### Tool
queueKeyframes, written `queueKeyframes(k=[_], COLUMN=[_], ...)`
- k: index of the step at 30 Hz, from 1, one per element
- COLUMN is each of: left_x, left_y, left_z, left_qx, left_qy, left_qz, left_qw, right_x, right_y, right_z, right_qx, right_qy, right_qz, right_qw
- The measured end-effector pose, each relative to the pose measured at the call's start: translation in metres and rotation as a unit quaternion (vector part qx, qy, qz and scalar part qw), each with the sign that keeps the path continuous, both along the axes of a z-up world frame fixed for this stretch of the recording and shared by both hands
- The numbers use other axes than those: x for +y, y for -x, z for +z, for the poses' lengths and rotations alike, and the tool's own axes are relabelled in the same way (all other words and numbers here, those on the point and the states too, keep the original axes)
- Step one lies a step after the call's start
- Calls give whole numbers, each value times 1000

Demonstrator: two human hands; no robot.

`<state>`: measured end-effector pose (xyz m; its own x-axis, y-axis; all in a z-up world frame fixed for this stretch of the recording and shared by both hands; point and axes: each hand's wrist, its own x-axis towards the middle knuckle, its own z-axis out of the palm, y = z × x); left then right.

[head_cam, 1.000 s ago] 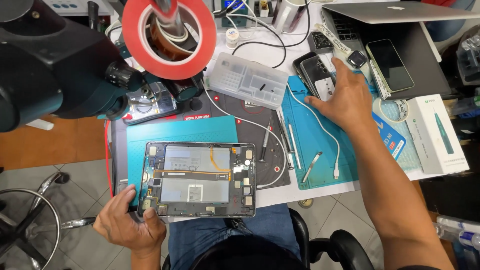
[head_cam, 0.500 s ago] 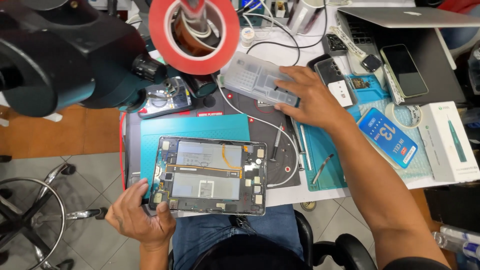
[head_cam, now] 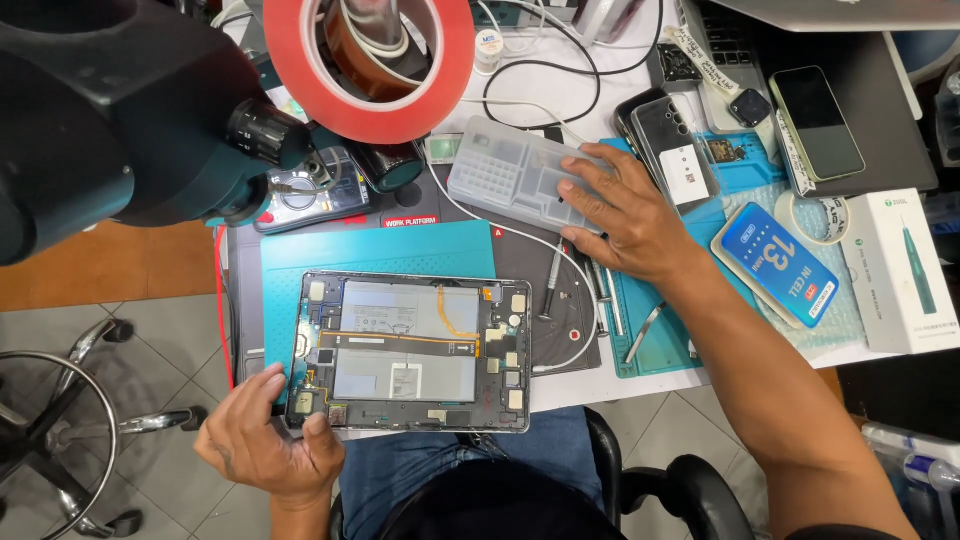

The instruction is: Adjusting and connecting internal ribbon cables and components inside a disassembled tablet on a repair bench.

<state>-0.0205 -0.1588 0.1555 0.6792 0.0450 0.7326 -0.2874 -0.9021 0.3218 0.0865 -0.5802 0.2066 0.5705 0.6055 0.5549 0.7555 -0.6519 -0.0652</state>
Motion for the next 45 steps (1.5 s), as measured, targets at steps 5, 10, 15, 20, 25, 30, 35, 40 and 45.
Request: queueKeyframes(k=[5, 10, 15, 20, 25, 30, 35, 40, 45], left_x=[-2, -2, -1, 0, -3, 8, 9, 12, 8], left_y=[0, 0, 1, 1, 5, 18, 18, 19, 16], left_z=[1, -1, -3, 0, 5, -8, -7, -15, -8], left_qx=[-2, -5, 5, 5, 36, 132, 138, 142, 126], left_qy=[-3, 0, 2, -4, -4, -11, -11, 3, -7], left_qz=[3, 5, 4, -7, -1, 11, 11, 5, 12], left_qw=[1000, 1000, 1000, 1000, 999, 991, 990, 990, 992], right_x=[2, 4, 0, -3, -4, -7, -5, -7, -7], right_y=[0, -4, -3, -13, -15, -16, -17, -18, -19], right_z=[-6, -9, 0, 17, 20, 17, 20, 19, 20], right_qx=[-14, -23, 104, 192, 240, 235, 238, 241, 246], right_qy=[-18, -47, -170, -222, -267, -254, -256, -254, -257], right_qz=[-3, 3, 2, -56, -69, -61, -59, -65, -57], right_qw=[1000, 999, 980, 954, 931, 936, 935, 935, 933])
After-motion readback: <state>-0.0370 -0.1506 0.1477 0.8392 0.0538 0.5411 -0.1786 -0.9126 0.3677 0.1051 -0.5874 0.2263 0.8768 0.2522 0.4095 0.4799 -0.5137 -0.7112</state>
